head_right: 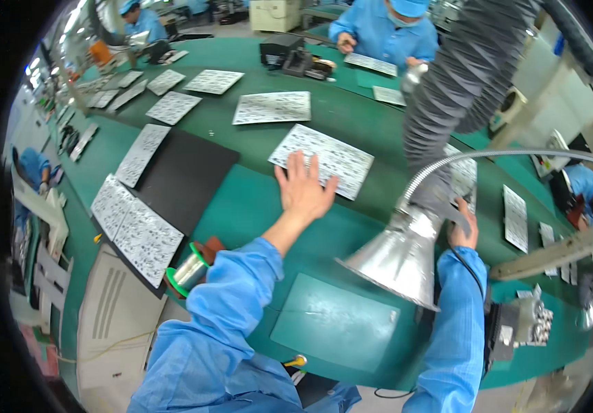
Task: Soldering electronic components onto circuit boards at a manual assembly station.
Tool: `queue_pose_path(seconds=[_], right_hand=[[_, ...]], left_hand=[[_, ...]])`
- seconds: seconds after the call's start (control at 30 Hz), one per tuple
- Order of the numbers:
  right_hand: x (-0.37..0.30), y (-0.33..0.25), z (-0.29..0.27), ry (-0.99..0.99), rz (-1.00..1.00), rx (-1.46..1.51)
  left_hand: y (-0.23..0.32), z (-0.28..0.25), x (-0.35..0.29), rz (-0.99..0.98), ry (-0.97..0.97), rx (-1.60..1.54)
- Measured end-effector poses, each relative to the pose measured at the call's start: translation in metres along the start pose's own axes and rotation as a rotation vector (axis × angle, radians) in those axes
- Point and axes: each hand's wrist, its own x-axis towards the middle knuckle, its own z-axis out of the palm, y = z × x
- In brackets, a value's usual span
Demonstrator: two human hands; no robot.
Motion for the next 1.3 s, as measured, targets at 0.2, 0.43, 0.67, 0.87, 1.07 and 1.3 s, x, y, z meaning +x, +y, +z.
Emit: queue_pose_path(seconds=[0.2,0.43,0.67,0.87,1.07,1.3], right_hand=[[0.025,0.114,0.052,-0.078,0.101,-0.102],[0.031,0.114,0.065,-0.116,0.089,-0.150],[0.027,-0.024,-0.017,0.023,-0.103,-0.152],[-0.001,-0.045,-0.102,0.300,-0.043,-0.066],[-0.068,-0.066,-0.172,0.468,0.080,0.278],[-0.209,-0.085,-0.276,0.782,0.222,0.081]], left_hand=[[0.012,-0.005,0.002,0.007,-0.012,-0.101],[0.007,-0.008,0.001,-0.013,-0.016,-0.126],[-0.007,-0.016,-0.001,-0.042,-0.040,-0.092],[0.007,-0.016,-0.003,-0.010,-0.019,-0.145],[0.003,-0.016,-0.004,-0.208,0.085,-0.245],[0.054,-0.108,0.004,-0.085,0.507,-0.802]])
